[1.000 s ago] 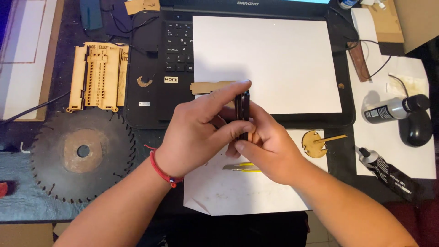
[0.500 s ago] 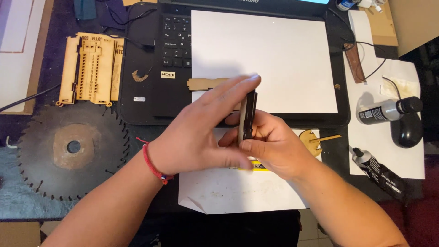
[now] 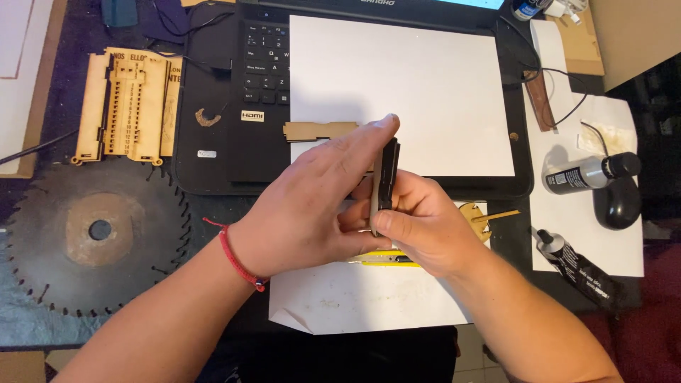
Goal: The person is using a utility knife to scrape off excess material and charring from the edges of small laser-cut wooden pieces.
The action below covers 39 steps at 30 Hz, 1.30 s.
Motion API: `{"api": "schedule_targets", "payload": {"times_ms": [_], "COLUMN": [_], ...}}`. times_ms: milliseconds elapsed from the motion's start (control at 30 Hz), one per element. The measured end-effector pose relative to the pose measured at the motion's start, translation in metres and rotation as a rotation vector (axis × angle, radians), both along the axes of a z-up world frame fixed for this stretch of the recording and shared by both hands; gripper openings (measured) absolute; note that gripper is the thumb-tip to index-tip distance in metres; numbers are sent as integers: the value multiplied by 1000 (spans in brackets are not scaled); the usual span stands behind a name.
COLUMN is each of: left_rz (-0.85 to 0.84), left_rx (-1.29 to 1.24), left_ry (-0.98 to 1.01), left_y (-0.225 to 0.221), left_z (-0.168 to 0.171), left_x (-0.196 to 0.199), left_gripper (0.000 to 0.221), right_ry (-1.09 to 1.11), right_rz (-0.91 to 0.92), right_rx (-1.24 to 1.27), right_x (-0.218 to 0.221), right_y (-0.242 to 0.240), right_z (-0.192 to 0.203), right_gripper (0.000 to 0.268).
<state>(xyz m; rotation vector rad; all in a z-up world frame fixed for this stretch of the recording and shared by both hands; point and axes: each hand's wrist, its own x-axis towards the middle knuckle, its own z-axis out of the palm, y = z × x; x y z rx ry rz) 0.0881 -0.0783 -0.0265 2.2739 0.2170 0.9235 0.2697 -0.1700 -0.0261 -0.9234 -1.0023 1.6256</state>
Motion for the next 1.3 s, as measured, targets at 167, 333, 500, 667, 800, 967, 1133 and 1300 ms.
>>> {"api": "schedule_targets", "payload": {"times_ms": [167,333,500,667,800,967,1133,1300], "left_rz": [-4,4,30,22,0,17,-7,-26], "left_rx": [21,-6,59,71,37,23,9,-75], "left_ry": [-19,24,-53,-19,12,12,-21,-44], "left_y": [3,4,4,6,5,2,1,3], "left_z": [-2,-4,-8,-7,-5,-4,-6,4], "left_x": [-3,-1,-1,-4,-4,-4,-4,-11], "left_gripper": [113,122,103,113,119,111,107,111], "right_ry": [63,93,-4,128,148,90,63,-23], "right_rz": [11,1,24,24,-3,-27,-83,-218], "right_rx": [15,-43,48,-13,-35,45,68,53], "right_x": [4,5,-1,11,14,12,8,7], "right_y": [-1,-1,2,-4,-5,-3,-3,-1], "right_z": [-7,-8,4,-7,-9,-8,-6,-1], "right_gripper": [48,54,53,47,49,36,33,31]}}
